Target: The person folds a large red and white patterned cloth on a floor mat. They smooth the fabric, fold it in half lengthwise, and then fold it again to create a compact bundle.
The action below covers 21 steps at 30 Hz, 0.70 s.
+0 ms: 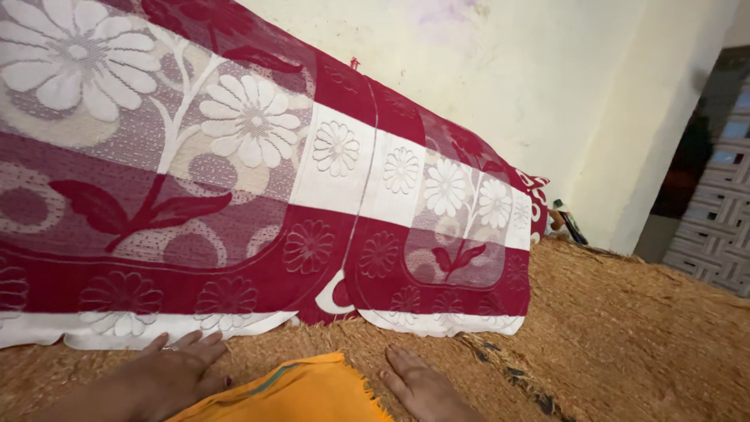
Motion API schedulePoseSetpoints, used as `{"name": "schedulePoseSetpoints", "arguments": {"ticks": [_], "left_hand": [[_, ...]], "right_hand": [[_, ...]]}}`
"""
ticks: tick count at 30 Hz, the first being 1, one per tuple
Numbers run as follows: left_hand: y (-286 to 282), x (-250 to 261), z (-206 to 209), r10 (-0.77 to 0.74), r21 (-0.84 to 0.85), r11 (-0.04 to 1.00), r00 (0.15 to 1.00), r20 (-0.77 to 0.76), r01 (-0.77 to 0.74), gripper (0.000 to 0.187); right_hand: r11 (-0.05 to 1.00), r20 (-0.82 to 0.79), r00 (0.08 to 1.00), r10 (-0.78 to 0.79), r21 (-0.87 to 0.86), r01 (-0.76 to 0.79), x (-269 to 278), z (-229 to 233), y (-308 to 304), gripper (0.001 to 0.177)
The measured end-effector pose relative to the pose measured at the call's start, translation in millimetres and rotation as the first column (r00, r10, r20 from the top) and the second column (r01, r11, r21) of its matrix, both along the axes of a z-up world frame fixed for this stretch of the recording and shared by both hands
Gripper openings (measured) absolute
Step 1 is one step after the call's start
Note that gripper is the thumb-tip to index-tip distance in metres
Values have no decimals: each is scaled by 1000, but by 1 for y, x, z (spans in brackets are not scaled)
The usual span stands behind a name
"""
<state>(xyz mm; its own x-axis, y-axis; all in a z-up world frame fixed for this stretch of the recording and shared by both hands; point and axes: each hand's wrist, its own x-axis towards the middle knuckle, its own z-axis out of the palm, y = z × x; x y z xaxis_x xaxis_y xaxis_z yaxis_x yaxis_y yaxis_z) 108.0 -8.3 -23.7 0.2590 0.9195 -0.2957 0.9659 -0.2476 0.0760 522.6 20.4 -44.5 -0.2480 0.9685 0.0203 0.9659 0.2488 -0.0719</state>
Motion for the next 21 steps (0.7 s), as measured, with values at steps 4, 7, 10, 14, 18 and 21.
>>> {"name": "schedulePoseSetpoints", "arguments": {"ticks": [4, 7, 10, 14, 18, 21], "left_hand": [[-12, 5, 7, 30, 71, 997, 1000, -9, -29, 81], [-26, 17, 22, 22, 49, 999, 998, -66, -19, 85], [-44, 39, 38, 10, -1, 1000, 992, -122, -10, 88], [-50, 83, 48, -60, -19, 998, 997, -53, 59, 86], [-43, 122, 51, -120, -12, 993, 992, 35, 120, 83], [-39, 150, 51, -148, -23, 988, 985, 89, 150, 81]], "right_hand": [[1000, 13, 1000, -13, 4, 13, -1, -1, -2, 75], [1000, 24, 1000, -1, 23, 1, 2, -5, 2, 74], [1000, 18, 1000, -14, 5, 14, 1, -9, 5, 74], [1000, 22, 1000, 11, 3, -11, 4, -9, 9, 73], [999, 110, 993, 42, -18, -41, 7, -13, 22, 70], [992, 134, 983, 123, 15, -127, 17, -22, 31, 68]]}}
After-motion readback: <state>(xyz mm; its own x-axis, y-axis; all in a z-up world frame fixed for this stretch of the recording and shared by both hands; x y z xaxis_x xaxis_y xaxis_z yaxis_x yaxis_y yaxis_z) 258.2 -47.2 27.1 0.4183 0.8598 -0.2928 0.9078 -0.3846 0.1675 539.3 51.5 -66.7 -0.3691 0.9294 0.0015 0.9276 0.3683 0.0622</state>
